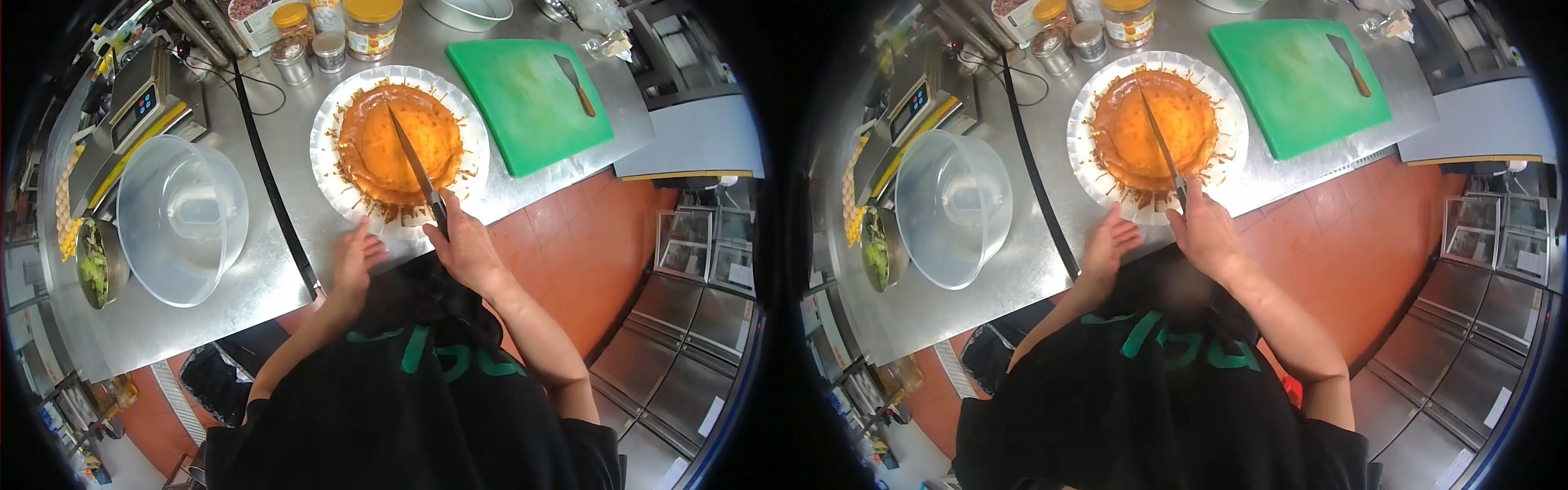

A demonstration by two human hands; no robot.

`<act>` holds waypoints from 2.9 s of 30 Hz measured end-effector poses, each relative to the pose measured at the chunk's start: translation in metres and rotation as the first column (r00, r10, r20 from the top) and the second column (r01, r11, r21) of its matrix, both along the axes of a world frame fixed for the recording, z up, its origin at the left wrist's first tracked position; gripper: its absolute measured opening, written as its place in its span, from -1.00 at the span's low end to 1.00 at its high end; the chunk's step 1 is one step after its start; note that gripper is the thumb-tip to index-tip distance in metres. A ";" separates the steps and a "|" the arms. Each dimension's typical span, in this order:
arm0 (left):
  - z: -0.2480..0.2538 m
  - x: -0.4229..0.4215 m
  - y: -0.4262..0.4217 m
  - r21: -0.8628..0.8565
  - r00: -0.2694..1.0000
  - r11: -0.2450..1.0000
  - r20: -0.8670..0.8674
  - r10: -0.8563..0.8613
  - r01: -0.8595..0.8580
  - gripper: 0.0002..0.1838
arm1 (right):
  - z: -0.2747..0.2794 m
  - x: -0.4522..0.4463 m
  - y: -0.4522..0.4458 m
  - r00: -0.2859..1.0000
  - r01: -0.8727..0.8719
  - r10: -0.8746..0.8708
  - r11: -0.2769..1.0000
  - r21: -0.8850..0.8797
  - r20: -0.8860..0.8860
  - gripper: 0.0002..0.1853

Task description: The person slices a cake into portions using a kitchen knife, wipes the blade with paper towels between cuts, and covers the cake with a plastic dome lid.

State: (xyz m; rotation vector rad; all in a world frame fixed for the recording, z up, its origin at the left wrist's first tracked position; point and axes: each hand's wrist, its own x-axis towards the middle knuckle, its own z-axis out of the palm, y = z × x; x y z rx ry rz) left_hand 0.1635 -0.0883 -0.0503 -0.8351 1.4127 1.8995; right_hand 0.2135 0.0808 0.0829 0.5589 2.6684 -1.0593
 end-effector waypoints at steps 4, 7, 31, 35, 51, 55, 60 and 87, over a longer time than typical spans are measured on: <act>-0.015 0.015 0.018 0.373 0.987 0.926 0.114 -0.110 0.060 -0.50 | 0.007 -0.008 -0.004 0.983 -0.104 0.076 0.981 0.166 0.170 -0.50; -0.023 0.011 0.022 0.466 0.992 0.884 0.119 -0.038 -0.022 -0.60 | -0.011 -0.005 -0.006 0.981 -0.143 0.095 0.944 0.298 0.171 -0.58; 0.006 -0.007 0.006 0.216 0.970 0.949 0.037 -0.242 0.229 -0.72 | -0.012 -0.008 -0.006 0.946 -0.272 0.174 0.886 0.376 0.275 -0.53; -0.011 -0.008 0.023 0.161 0.960 0.974 -0.254 -0.116 0.160 -0.73 | -0.019 -0.006 -0.006 0.946 -0.247 0.145 0.904 0.349 0.291 -0.57; 0.005 -0.007 0.034 0.179 0.974 0.984 -0.226 0.031 0.011 -0.83 | -0.066 0.007 -0.008 0.939 -0.210 0.072 0.893 0.398 0.336 -0.55; 0.001 -0.004 0.031 0.098 0.957 0.992 -0.286 -0.045 0.076 -0.84 | -0.086 0.013 -0.006 0.955 -0.205 0.085 0.880 0.429 0.283 -0.59; 0.001 0.002 0.028 -0.023 0.904 0.994 -0.416 -0.103 0.103 -0.77 | -0.090 0.014 -0.005 0.960 -0.203 0.088 0.876 0.439 0.267 -0.60; 0.043 -0.041 0.050 0.427 0.924 0.868 0.373 0.085 -0.253 -0.31 | -0.096 0.017 0.001 0.967 -0.194 0.112 0.905 0.378 0.228 -0.63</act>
